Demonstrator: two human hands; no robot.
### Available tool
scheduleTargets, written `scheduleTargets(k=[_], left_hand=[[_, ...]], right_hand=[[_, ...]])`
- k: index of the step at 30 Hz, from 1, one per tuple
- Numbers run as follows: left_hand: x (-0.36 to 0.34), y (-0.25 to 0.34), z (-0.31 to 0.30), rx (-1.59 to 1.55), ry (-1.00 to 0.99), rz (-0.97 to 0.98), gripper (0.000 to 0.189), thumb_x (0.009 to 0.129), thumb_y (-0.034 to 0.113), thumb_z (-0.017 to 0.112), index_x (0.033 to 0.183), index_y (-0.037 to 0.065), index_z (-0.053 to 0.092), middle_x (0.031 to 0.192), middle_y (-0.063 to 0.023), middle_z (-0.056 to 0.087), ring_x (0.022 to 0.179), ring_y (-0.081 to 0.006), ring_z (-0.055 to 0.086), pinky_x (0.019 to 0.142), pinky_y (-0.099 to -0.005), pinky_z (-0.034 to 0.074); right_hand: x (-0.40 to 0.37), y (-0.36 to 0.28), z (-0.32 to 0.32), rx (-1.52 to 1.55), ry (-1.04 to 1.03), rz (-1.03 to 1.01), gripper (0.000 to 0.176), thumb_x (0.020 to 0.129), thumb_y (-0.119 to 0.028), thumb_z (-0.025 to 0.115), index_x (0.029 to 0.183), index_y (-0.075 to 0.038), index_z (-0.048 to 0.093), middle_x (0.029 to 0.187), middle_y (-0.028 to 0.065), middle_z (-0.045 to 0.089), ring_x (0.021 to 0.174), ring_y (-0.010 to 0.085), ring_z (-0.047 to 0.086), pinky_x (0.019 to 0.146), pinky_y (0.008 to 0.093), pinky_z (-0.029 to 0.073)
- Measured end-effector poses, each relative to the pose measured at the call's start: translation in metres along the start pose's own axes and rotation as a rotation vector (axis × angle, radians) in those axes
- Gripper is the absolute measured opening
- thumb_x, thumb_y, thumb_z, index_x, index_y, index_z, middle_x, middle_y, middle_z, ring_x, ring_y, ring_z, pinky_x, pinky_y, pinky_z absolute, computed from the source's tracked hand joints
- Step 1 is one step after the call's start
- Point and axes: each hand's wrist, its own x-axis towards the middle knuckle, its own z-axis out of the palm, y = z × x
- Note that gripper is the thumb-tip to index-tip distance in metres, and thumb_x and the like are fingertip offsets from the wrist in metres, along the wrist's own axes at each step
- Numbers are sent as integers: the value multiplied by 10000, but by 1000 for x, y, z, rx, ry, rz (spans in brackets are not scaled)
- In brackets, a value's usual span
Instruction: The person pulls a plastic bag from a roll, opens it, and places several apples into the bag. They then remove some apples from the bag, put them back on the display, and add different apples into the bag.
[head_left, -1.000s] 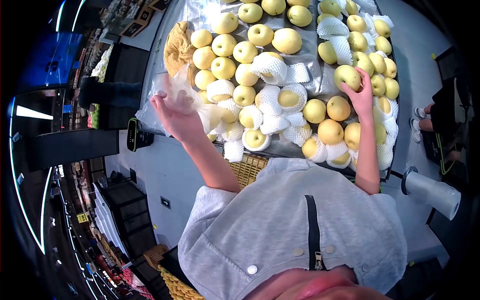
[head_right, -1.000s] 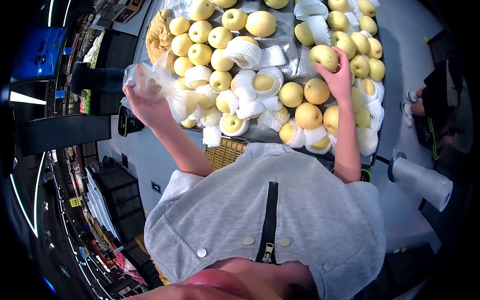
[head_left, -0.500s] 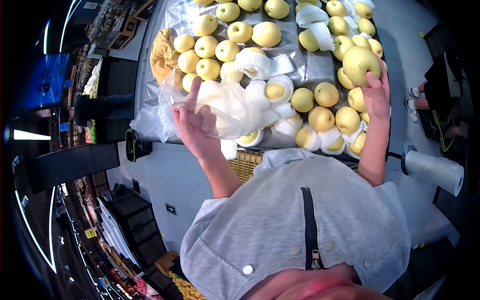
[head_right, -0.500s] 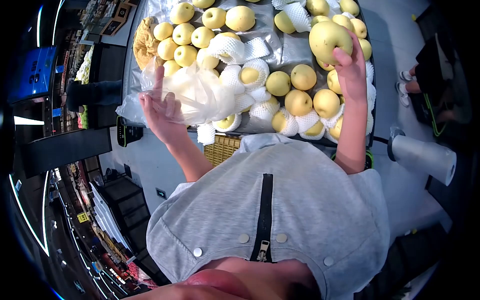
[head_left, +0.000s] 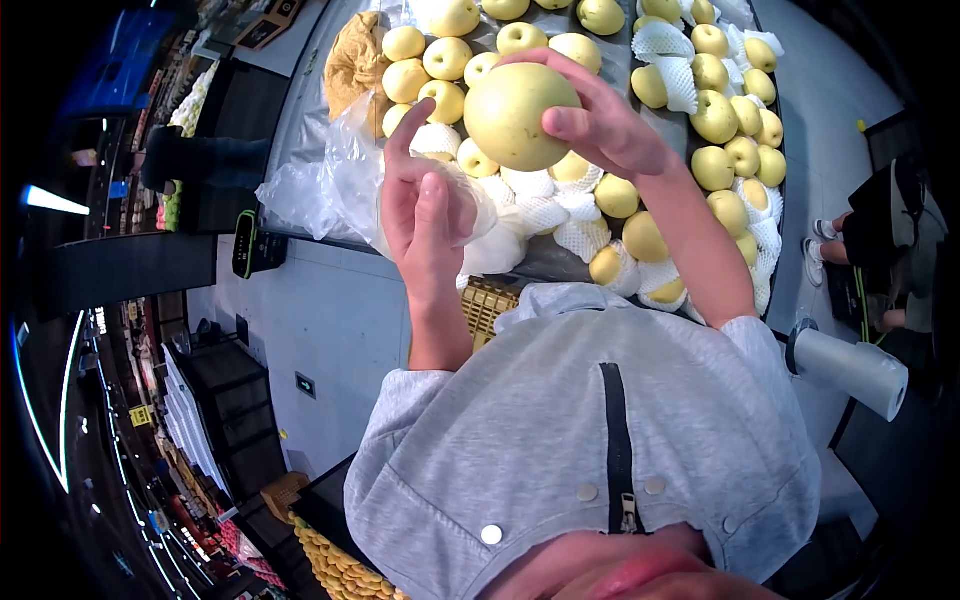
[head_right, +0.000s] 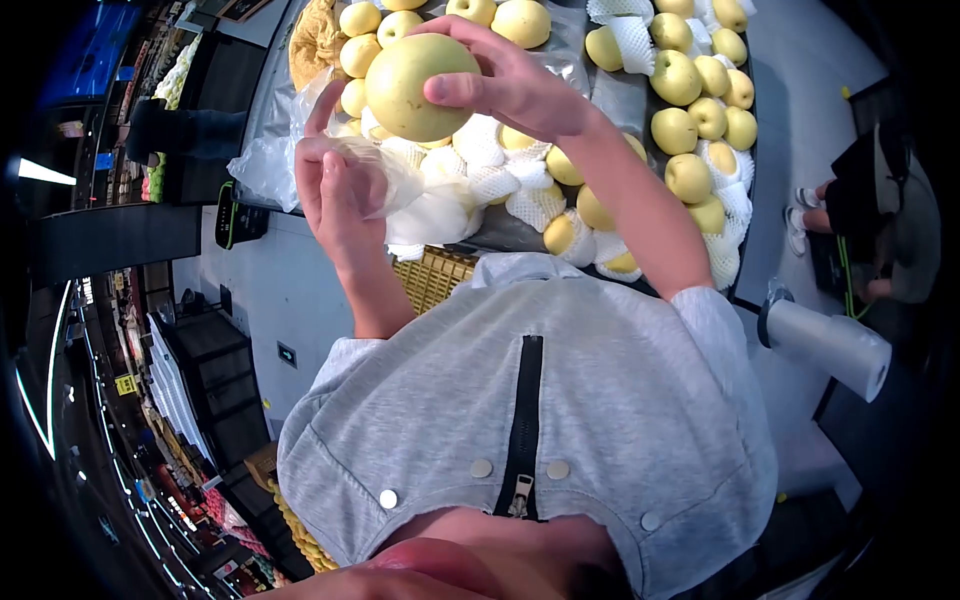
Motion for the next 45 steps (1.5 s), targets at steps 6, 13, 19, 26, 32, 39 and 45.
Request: scheduleTargets(k=[6, 13, 19, 26, 32, 39, 45], left_hand=[[7, 32, -45, 144, 21, 146, 199, 1017, 241, 508, 970, 48, 497, 1443, -319, 356, 419, -23, 395, 414, -146, 322], [12, 63, -66, -11, 44, 156, 184, 1034, 222, 453, 990, 52, 507, 1464, -329, 296, 440, -75, 468, 452, -192, 438], [25, 84, -78, 50, 51, 180, 190, 1027, 217, 480, 953, 46, 522, 1456, -311, 344, 494, -63, 492, 458, -174, 409], [49, 91, -54, 149, -29, 165, 209, 998, 218, 564, 927, 24, 531, 1348, -222, 497, 493, -14, 492, 440, -170, 366], [52, 90, -46, 290, 7, 136, 186, 990, 188, 577, 924, 16, 560, 1351, -179, 474, 538, -44, 564, 437, -167, 386], [46, 52, -49, 321, 9, 83, 212, 984, 207, 586, 935, 1, 570, 1389, -142, 410, 690, -155, 697, 396, -199, 450], [44, 62, -5, 379, -69, 303, 123, 954, 107, 611, 901, -4, 619, 1321, -202, 473, 990, -146, 582, 630, -215, 486]], right_hand=[[65, 33, 52, 203, -315, 73, 721, 843, -414, 721, 1372, -45, 399, 1259, 101, 511, 1215, 193, 492, 1046, 351, 409], [89, 47, 84, 541, -471, 62, 622, 892, -464, 654, 1295, -40, 444, 1197, 94, 544, 1148, 180, 558, 946, 343, 499], [76, 11, 78, -150, -572, 207, 695, 775, -512, 706, 1271, -74, 494, 1115, 99, 585, 952, 178, 625, 708, 279, 548], [66, -3, 121, -1125, -363, 130, 449, 792, -336, 686, 1149, -79, 598, 991, 120, 661, 845, 222, 678, 604, 338, 538], [62, -19, 144, -1575, -568, 163, 160, 719, -136, 667, 855, -56, 694, 860, 114, 709, 774, 265, 704, 644, 369, 545], [30, -43, 138, -1667, -918, 213, 210, 718, -221, 686, 872, -84, 726, 821, 115, 703, 765, 267, 685, 667, 378, 535], [65, 56, 97, -1031, -887, -17, 416, 817, -402, 687, 1077, -78, 670, 968, 142, 692, 889, 282, 656, 806, 398, 517]])
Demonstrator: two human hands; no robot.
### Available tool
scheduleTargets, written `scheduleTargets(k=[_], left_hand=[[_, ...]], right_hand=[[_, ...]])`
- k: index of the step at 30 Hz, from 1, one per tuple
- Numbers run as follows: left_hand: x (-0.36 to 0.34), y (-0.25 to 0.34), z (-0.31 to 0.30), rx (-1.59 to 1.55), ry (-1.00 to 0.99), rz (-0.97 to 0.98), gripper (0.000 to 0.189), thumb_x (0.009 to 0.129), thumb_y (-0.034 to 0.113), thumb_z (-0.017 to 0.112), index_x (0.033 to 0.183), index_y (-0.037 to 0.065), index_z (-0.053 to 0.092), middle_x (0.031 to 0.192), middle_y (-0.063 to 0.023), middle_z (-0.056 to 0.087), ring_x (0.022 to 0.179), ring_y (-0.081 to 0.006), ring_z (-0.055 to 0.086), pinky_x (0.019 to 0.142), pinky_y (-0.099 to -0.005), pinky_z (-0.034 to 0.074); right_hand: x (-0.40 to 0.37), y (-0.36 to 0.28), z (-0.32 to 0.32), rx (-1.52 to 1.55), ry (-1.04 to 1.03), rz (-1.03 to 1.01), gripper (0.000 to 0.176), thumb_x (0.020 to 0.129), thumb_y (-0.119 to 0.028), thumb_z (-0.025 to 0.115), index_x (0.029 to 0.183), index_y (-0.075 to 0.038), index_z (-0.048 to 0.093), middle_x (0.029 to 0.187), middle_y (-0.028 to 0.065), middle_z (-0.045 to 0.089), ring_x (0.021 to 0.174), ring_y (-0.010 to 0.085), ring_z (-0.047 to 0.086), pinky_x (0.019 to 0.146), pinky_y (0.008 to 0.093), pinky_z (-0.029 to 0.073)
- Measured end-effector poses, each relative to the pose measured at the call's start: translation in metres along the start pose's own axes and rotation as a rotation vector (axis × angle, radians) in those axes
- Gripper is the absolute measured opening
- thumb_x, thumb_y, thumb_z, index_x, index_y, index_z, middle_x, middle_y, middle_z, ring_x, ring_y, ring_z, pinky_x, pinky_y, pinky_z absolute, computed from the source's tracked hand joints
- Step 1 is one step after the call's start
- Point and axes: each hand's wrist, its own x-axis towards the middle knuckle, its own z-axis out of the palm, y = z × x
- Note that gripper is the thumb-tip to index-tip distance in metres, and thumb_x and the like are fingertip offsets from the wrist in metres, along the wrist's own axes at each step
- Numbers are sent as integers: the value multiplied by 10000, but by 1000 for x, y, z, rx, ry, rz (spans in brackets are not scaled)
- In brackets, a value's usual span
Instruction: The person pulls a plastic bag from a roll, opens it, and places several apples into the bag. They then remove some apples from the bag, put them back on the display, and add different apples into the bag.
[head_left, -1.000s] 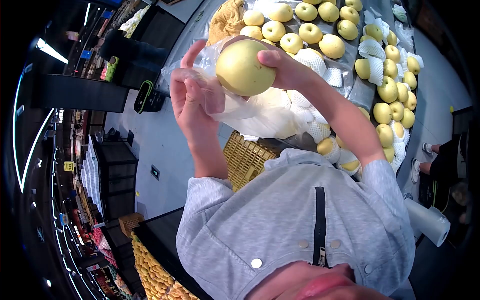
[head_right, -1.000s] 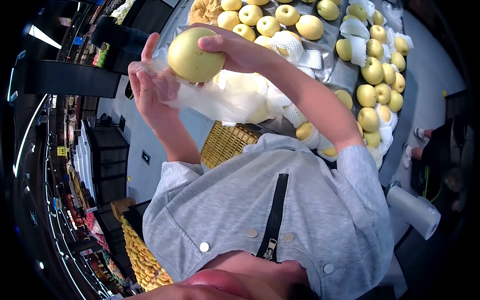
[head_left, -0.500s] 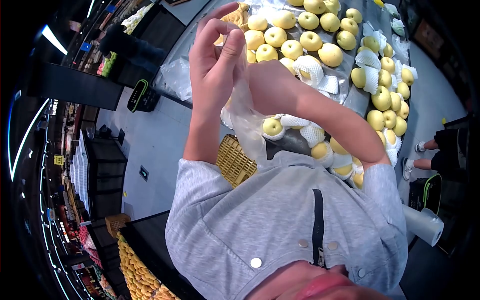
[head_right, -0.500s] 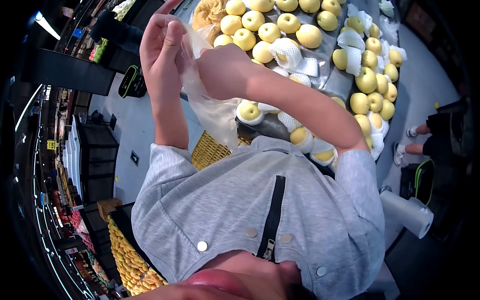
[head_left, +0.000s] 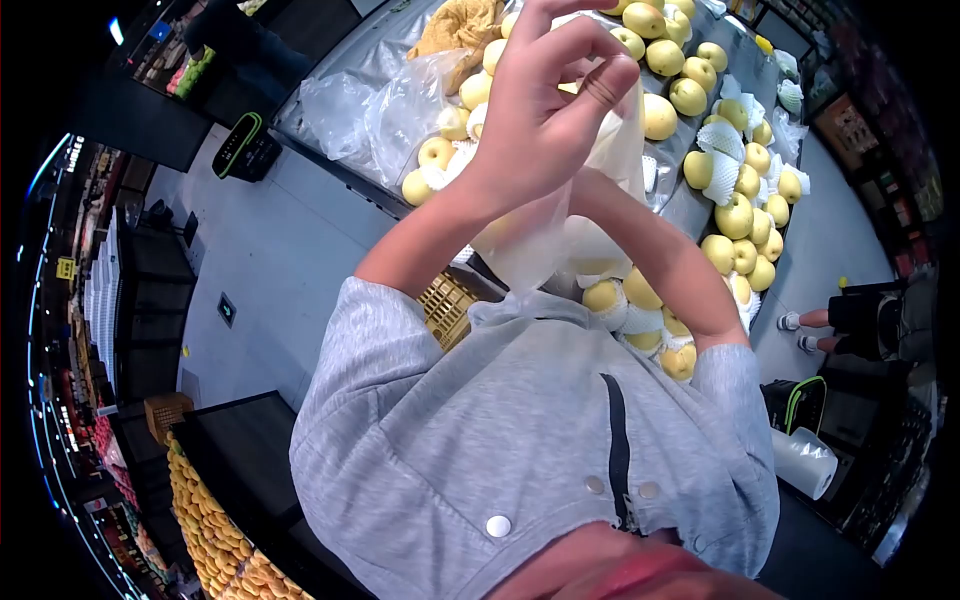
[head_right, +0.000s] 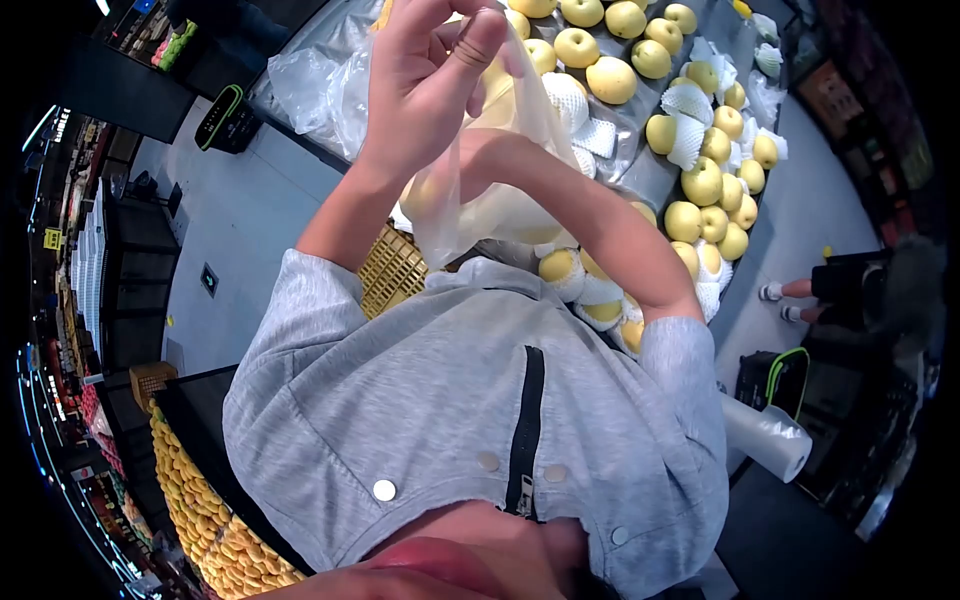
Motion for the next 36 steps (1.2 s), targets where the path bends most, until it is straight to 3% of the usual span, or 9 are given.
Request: scheduleTargets(k=[3, 7, 13, 16, 19, 24, 29, 30, 36], left_hand=[[5, 8, 5, 66, 58, 152, 77, 933, 64, 626, 935, -9, 654, 1279, -191, 484, 1177, -214, 523, 709, -253, 523], [13, -8, 2, -54, 114, 117, 58, 941, 19, 601, 934, -30, 631, 1221, -155, 505, 1004, -183, 621, 817, -286, 548], [34, -16, -33, 106, 262, -96, 140, 963, 114, 600, 909, -16, 599, 941, -69, 607, 777, -106, 620, 581, -245, 522], [42, -33, -34, 167, 370, -27, 113, 933, 99, 621, 941, -13, 629, 855, -63, 606, 738, -109, 608, 487, -250, 511], [38, -51, -41, 213, 371, 15, 116, 936, 103, 620, 940, -12, 631, 840, -59, 601, 742, -109, 611, 486, -242, 516], [25, -46, -41, 151, 315, -248, 125, 955, 119, 612, 926, -1, 634, 805, -45, 627, 686, -90, 597, 482, -229, 506], [24, -50, -72, 188, 427, -187, 168, 989, 175, 581, 887, 42, 602, 692, -13, 597, 559, -59, 526, 420, -182, 407], [17, -58, -83, 144, 404, -112, 200, 980, 151, 599, 913, -37, 597, 1052, -136, 655, 667, -114, 658, 447, -222, 507], [-12, -43, -47, 135, 238, -52, 150, 964, 106, 626, 918, -34, 599, 988, -105, 669, 776, -92, 605, 659, -198, 462]], right_hand=[[6, 46, 19, -251, 217, 94, 419, 834, -388, 673, 1111, -75, 651, 996, 136, 684, 903, 272, 651, 818, 387, 513], [4, 88, 44, -543, 297, 184, 425, 857, -370, 655, 1156, -70, 626, 1033, 128, 674, 921, 259, 645, 833, 373, 509], [6, 125, 41, -655, 218, 205, 437, 890, -342, 627, 1224, -64, 588, 1089, 116, 659, 948, 240, 635, 856, 352, 502], [11, 154, 27, -437, 139, 227, 444, 907, -328, 613, 1259, -60, 569, 1117, 110, 651, 961, 230, 631, 867, 341, 499], [21, 202, 22, 696, 191, 396, 448, 928, -291, 563, 1321, -80, 531, 1127, 77, 643, 987, 202, 609, 880, 340, 492], [25, 190, 17, -8, 131, 346, 414, 924, -304, 561, 1299, -128, 568, 1085, 35, 649, 949, 169, 588, 837, 335, 478], [17, 124, 6, 257, 267, 201, 342, 892, -238, 594, 1183, -66, 645, 1057, 60, 672, 974, 195, 618, 867, 331, 480], [22, 119, 6, 160, 332, 145, 341, 889, -223, 598, 1184, -58, 643, 1062, 69, 673, 982, 190, 621, 874, 321, 479], [26, 106, -18, 581, 232, 216, 264, 917, -209, 621, 1123, -58, 687, 1073, 34, 689, 1022, 121, 625, 918, 266, 471]])
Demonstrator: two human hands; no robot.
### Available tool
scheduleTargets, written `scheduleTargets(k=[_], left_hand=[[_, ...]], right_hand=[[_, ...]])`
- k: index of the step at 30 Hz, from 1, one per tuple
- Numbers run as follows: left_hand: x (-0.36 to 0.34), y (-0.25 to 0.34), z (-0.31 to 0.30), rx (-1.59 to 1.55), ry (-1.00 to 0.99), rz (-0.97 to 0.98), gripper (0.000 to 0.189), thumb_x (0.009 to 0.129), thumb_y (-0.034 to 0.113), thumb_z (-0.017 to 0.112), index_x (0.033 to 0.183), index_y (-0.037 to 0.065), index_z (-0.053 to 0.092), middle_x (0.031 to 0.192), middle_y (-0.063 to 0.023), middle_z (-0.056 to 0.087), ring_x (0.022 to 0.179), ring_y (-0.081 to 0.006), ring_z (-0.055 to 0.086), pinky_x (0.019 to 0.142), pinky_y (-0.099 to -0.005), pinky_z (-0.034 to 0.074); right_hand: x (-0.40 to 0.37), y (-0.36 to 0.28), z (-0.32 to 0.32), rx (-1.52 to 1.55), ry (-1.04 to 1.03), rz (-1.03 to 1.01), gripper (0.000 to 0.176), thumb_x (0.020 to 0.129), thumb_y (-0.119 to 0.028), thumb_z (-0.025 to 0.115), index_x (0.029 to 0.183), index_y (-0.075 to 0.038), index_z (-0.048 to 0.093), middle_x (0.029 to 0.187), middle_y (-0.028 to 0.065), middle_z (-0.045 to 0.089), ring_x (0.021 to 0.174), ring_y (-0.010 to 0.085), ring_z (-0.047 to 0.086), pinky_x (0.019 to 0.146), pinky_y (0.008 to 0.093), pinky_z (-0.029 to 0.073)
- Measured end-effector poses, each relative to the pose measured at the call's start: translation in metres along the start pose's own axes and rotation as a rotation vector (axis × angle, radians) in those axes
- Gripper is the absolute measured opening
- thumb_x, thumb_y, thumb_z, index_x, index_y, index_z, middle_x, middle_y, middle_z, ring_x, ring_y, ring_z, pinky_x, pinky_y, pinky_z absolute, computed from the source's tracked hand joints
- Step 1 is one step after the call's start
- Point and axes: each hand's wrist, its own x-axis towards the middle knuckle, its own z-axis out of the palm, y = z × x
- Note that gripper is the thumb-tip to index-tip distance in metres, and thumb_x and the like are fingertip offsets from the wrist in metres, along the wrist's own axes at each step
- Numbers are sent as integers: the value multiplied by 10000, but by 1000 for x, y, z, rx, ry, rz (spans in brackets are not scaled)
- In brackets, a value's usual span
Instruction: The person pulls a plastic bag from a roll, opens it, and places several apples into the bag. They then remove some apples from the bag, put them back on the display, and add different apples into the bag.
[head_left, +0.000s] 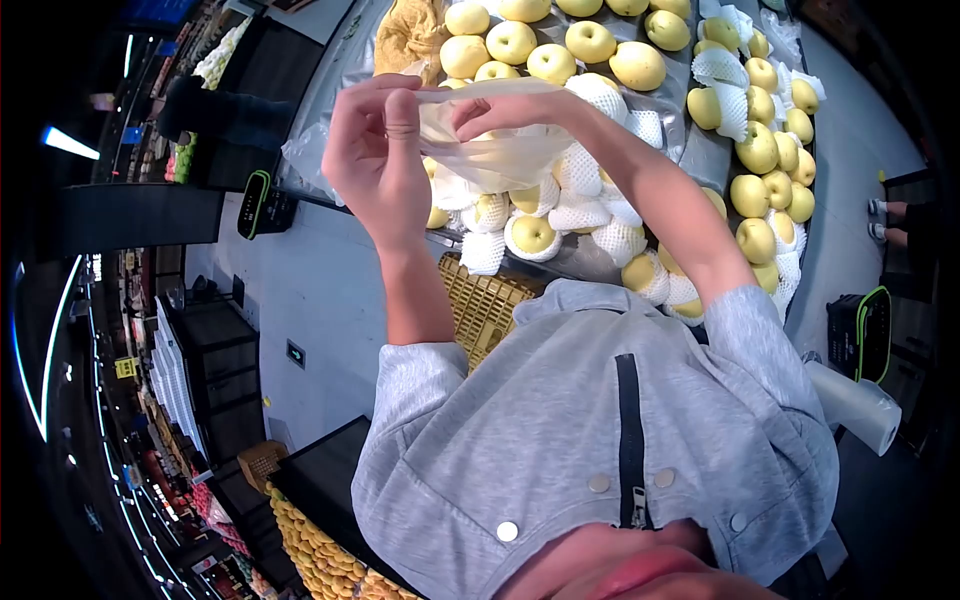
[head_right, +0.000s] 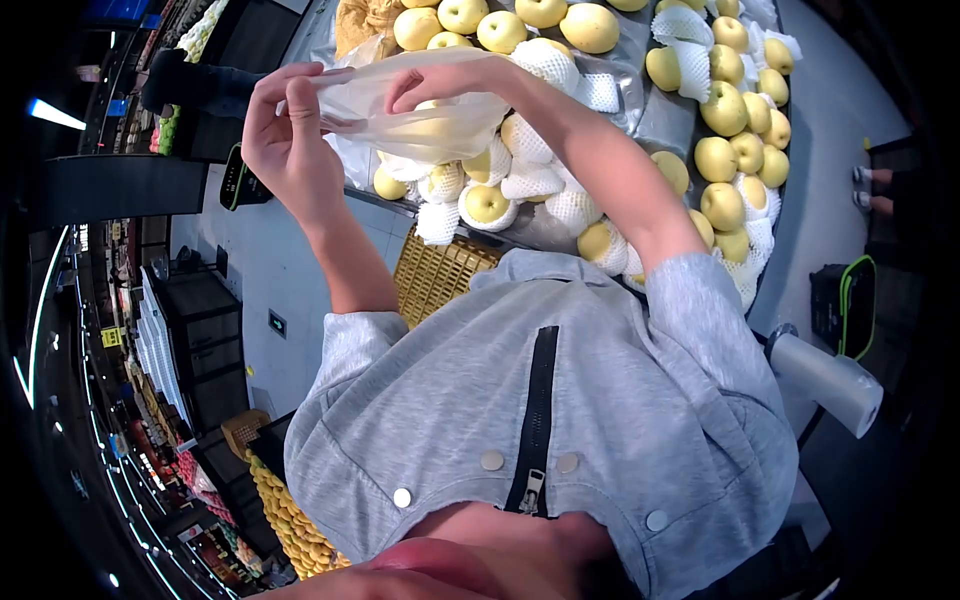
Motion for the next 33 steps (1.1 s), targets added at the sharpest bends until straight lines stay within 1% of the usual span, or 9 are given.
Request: scheduleTargets(k=[2, 5, 9, 12, 15, 18, 21, 25, 33], left_hand=[[-12, -4, 13, -96, -140, -49, 136, 966, 86, 604, 929, -45, 594, 1014, -122, 644, 812, -129, 626, 641, -226, 546], [-33, -13, 44, -314, -258, -282, 130, 963, 74, 593, 941, -54, 594, 1059, -138, 602, 878, -168, 637, 646, -270, 620], [-66, -40, 74, -393, -275, -394, 110, 952, 74, 610, 939, -35, 615, 1058, -115, 612, 918, -152, 622, 673, -272, 577], [-96, -67, 81, -110, -263, -356, 106, 898, 101, 651, 898, -1, 622, 1014, -112, 647, 933, -214, 609, 793, -306, 478], [-125, -93, 81, 115, -224, -243, 101, 900, 87, 634, 881, -7, 602, 997, -124, 656, 938, -268, 610, 858, -352, 466], [-150, -116, 83, 28, -203, -444, 101, 918, 91, 609, 900, -7, 597, 988, -129, 657, 936, -282, 616, 862, -359, 465], [-158, -118, 86, 161, -272, -417, 111, 942, 101, 577, 902, -2, 589, 994, -136, 660, 935, -284, 621, 866, -357, 466], [-160, -124, 90, 67, -287, -492, 185, 996, 166, 539, 949, -11, 567, 1170, -131, 655, 976, -176, 591, 896, -309, 447], [-164, -126, 95, -48, -371, -618, 256, 1043, 220, 447, 1022, -28, 509, 1354, -187, 568, 1141, -244, 568, 960, -341, 431]], right_hand=[[-33, -18, -13, -4, 205, 73, 263, 912, -219, 633, 1101, -44, 689, 1069, 37, 690, 980, 122, 635, 871, 260, 489], [-29, 60, -35, -2, 241, -98, 255, 888, -228, 678, 1069, -49, 686, 1026, 28, 686, 952, 132, 632, 846, 262, 500], [-54, 69, -49, -101, 388, -146, 238, 883, -190, 705, 1074, -50, 676, 1059, 41, 671, 934, 132, 617, 852, 306, 512], [-74, 102, -53, 260, 355, -186, 305, 899, -136, 684, 1162, -1, 608, 1164, 64, 639, 1069, 124, 593, 952, 291, 475], [-88, 107, -37, 11, 523, -134, 285, 887, -108, 684, 1148, -19, 614, 1133, 66, 649, 1046, 135, 608, 938, 301, 488], [-84, 116, -23, -158, 626, -171, 268, 865, -89, 686, 1123, -46, 629, 1072, 70, 670, 983, 165, 639, 881, 295, 515], [-90, 121, -9, 42, 625, -144, 294, 872, -116, 681, 1153, -56, 616, 1125, 73, 656, 1034, 189, 628, 915, 304, 504], [-123, 102, 25, -495, 815, 80, 420, 928, -127, 605, 1339, -86, 528, 1269, 94, 597, 1145, 247, 594, 973, 341, 479], [-255, 71, 122, -328, 1114, 99, 150, 857, -11, 660, 1006, -11, 681, 1001, 108, 676, 923, 269, 655, 821, 349, 523]])
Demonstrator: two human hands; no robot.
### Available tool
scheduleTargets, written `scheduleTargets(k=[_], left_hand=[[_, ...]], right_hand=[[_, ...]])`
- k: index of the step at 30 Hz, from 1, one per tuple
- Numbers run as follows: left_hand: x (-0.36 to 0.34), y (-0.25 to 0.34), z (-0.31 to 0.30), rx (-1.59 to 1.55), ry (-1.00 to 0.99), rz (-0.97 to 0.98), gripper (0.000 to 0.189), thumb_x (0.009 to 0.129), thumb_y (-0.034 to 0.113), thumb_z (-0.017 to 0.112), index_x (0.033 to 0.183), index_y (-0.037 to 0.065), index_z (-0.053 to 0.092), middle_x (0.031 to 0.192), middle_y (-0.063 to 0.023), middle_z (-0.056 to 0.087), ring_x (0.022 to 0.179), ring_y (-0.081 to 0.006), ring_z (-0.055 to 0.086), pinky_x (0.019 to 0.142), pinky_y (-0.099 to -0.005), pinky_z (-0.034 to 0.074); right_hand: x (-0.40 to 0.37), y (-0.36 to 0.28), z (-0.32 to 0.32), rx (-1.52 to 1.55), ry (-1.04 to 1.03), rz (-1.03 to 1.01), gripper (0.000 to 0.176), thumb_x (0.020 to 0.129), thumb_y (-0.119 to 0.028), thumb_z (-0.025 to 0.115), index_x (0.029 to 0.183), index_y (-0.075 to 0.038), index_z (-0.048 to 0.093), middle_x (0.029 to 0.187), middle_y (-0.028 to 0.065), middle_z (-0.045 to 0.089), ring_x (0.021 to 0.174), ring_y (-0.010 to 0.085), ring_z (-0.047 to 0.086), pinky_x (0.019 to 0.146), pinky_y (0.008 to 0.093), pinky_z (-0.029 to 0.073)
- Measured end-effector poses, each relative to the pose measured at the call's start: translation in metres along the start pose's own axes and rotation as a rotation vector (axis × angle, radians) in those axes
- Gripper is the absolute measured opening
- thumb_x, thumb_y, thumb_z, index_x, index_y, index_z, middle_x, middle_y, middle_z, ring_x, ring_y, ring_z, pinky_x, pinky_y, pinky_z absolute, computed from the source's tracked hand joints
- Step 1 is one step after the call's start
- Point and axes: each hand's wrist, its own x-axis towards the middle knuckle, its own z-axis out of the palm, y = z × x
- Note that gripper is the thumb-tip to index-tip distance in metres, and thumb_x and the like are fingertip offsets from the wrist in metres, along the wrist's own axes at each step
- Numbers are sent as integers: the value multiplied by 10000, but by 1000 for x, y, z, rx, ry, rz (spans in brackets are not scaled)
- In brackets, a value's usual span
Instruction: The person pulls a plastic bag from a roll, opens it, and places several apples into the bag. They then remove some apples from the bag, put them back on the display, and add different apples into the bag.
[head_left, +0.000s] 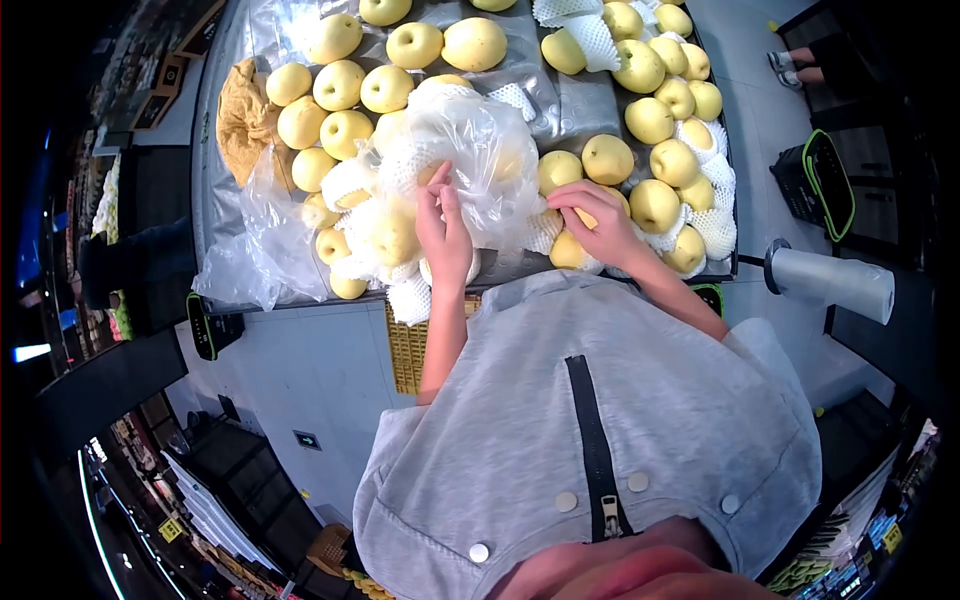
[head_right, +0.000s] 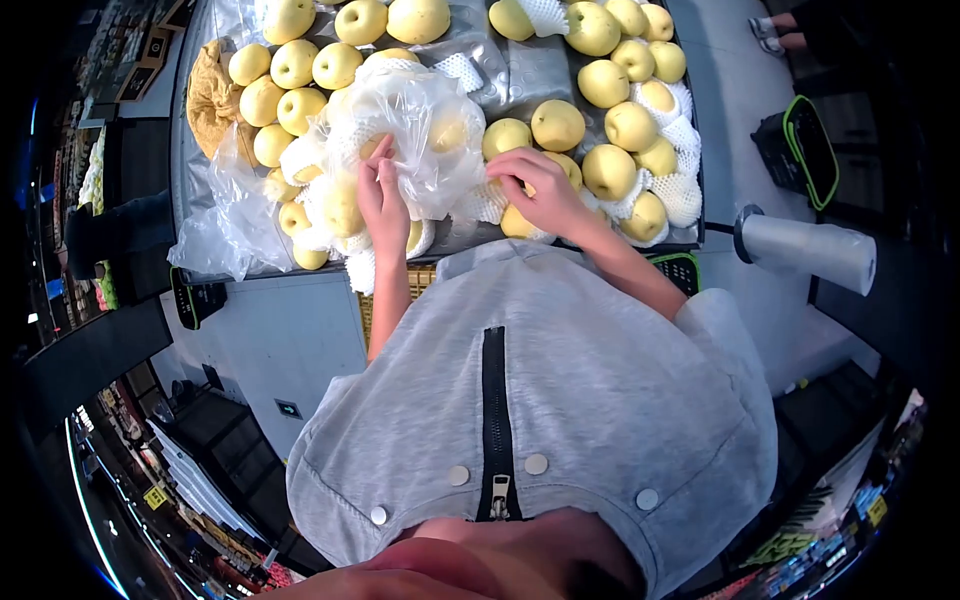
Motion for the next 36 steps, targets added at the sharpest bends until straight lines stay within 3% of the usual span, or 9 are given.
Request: scheduleTargets(k=[5, 10, 12, 13, 17, 20, 21, 25, 36], left_hand=[[1, -7, 9, 18, -82, -79, 319, 1055, 284, 425, 1055, -32, 465, 1383, -217, 524, 1235, -295, 524, 1037, -384, 395], [-2, -5, 12, 66, -191, -62, 322, 1016, 305, 510, 1059, -5, 433, 1463, -255, 407, 1272, -335, 466, 1026, -427, 398], [-3, -4, 14, 79, -235, -24, 338, 983, 307, 572, 1048, 11, 425, 1483, -259, 373, 1271, -341, 450, 1015, -437, 405], [-4, -7, 16, 65, -241, -40, 373, 912, 280, 668, 1030, 26, 422, 1494, -258, 347, 1283, -353, 410, 1033, -452, 376], [-4, 2, 23, 480, -302, 52, 361, 865, 223, 714, 1011, 20, 454, 1460, -274, 368, 1325, -424, 353, 1082, -491, 287], [-1, -3, 27, 659, -337, 115, 301, 870, 206, 702, 965, 19, 487, 1439, -286, 379, 1324, -440, 354, 1073, -506, 300], [-1, -3, 29, 668, -330, 132, 262, 871, 192, 692, 938, 13, 513, 1417, -295, 388, 1303, -456, 359, 1057, -523, 312], [2, -9, 33, 781, -330, 208, 251, 871, 188, 679, 955, 2, 534, 1371, -299, 410, 1265, -479, 363, 1018, -553, 327], [11, -6, 51, 895, -338, 150, 275, 826, 183, 658, 1001, -15, 582, 1321, -309, 384, 1163, -456, 370, 977, -547, 345]], right_hand=[[-68, 27, -48, -125, 312, 196, 59, 881, -28, 672, 885, 25, 646, 822, 97, 647, 720, 178, 617, 657, 278, 489], [-89, 51, -82, 63, 628, 403, 347, 1002, -195, 570, 709, -13, 533, 590, -5, 516, 567, 53, 456, 545, 227, 377], [-85, 60, -94, 183, 738, 402, 387, 1019, -203, 536, 677, -27, 492, 595, -16, 486, 565, 41, 411, 527, 226, 338], [-84, 69, -99, 201, 768, 395, 308, 1006, -167, 542, 733, -27, 515, 654, -5, 523, 604, 45, 453, 553, 220, 359], [-55, 74, -106, 68, 965, 295, 84, 914, -68, 606, 971, -25, 562, 897, 48, 629, 803, 120, 596, 681, 247, 455], [-52, 93, -111, -269, 847, 332, 271, 873, -51, 643, 1127, -44, 549, 1089, 81, 627, 989, 187, 608, 821, 301, 488], [-47, 87, -113, -410, 785, 358, 354, 852, -110, 681, 1174, -53, 547, 1135, 107, 612, 1069, 276, 590, 915, 382, 472], [-37, 98, -101, -543, 650, 397, 507, 805, -216, 748, 1248, -91, 537, 1267, 128, 530, 1178, 345, 496, 1017, 463, 402], [-18, 103, -108, -649, 526, 450, 617, 688, -211, 807, 1244, -123, 556, 1240, 78, 512, 1083, 348, 461, 964, 457, 419]])
